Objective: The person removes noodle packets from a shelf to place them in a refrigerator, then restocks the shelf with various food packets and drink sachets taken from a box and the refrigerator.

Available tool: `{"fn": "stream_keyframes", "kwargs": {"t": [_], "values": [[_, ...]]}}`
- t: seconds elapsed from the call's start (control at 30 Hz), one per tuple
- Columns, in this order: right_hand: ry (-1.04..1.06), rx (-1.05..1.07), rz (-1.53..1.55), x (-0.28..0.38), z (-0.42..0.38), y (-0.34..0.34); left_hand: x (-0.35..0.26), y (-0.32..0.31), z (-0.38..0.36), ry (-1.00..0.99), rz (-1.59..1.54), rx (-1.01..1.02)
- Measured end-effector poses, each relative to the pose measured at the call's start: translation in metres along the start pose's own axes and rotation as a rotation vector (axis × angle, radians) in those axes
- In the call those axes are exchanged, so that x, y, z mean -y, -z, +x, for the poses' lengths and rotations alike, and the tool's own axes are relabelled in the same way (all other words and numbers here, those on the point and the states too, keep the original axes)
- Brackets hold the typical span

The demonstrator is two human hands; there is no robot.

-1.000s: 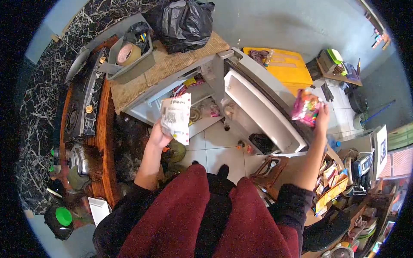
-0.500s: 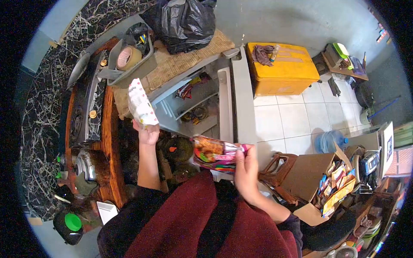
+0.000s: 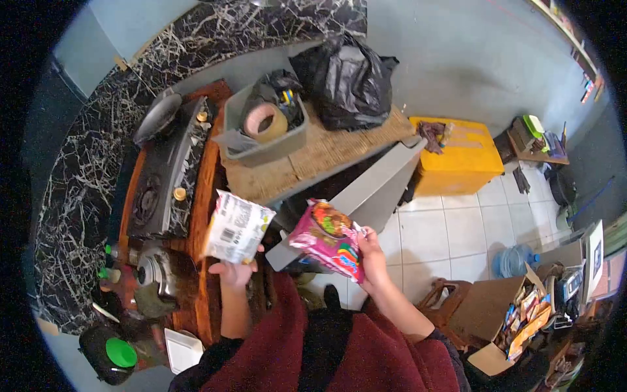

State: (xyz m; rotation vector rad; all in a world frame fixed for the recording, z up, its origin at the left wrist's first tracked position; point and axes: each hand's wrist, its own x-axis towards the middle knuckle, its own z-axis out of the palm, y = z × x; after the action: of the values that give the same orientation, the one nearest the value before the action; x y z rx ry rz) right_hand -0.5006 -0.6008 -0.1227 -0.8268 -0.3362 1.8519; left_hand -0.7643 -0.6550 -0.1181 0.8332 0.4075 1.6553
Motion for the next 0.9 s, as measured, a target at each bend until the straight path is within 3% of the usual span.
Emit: {"fn": "stream_keyframes", "kwargs": {"t": [0.07, 0.13, 0.2, 0.27, 0.3, 0.33, 0.37, 0.47, 0.5, 0.53, 0.6, 0.8, 0.83, 0.87, 0.9], "values": [[0.072, 0.025, 0.021, 0.012, 0.002, -0.017, -0.001, -0.005, 0.011, 0.054, -0.219, -0.013], [0.090, 0.216, 0.159, 0.017, 0.017, -0.001, -0.002, -0.014, 0.030, 0.222, -0.377, -0.017], [0.125, 0.176, 0.191, 0.029, 0.025, 0.002, 0.019, -0.002, 0.040, 0.296, -0.398, -0.081], [0.161, 0.117, 0.231, 0.046, 0.027, 0.011, 0.041, 0.000, 0.055, 0.327, -0.270, 0.007], [0.184, 0.141, 0.248, 0.055, 0.027, 0.021, 0.051, -0.029, 0.071, 0.329, -0.156, -0.237], [0.204, 0.164, 0.267, 0.063, 0.027, 0.030, 0.045, -0.071, 0.075, 0.197, -0.200, -0.001], [0.314, 0.151, 0.313, 0.069, 0.029, 0.037, 0.059, -0.077, 0.084, 0.230, -0.164, 0.018], [0.325, 0.124, 0.273, 0.110, 0.010, 0.050, 0.102, -0.101, 0.108, 0.290, -0.101, 0.082], [0.425, 0.090, 0.280, 0.114, 0.024, 0.075, 0.124, -0.101, 0.115, 0.363, -0.124, 0.110], [0.342, 0.169, 0.292, 0.133, 0.019, 0.088, 0.145, -0.106, 0.125, 0.431, -0.145, 0.148], [0.425, 0.218, 0.416, 0.165, 0.021, 0.101, 0.182, -0.126, 0.150, 0.457, -0.210, 0.272], [0.627, 0.318, 0.364, 0.280, 0.041, 0.155, 0.281, -0.235, 0.233, 0.737, -0.586, 0.126], [0.682, 0.303, 0.300, 0.300, 0.037, 0.154, 0.294, -0.251, 0.246, 0.740, -0.548, 0.307], [0.699, 0.308, 0.309, 0.319, 0.037, 0.158, 0.295, -0.283, 0.249, 0.722, -0.444, 0.225], [0.684, 0.317, 0.326, 0.337, 0.038, 0.163, 0.303, -0.303, 0.257, 0.632, -0.372, 0.269]]}}
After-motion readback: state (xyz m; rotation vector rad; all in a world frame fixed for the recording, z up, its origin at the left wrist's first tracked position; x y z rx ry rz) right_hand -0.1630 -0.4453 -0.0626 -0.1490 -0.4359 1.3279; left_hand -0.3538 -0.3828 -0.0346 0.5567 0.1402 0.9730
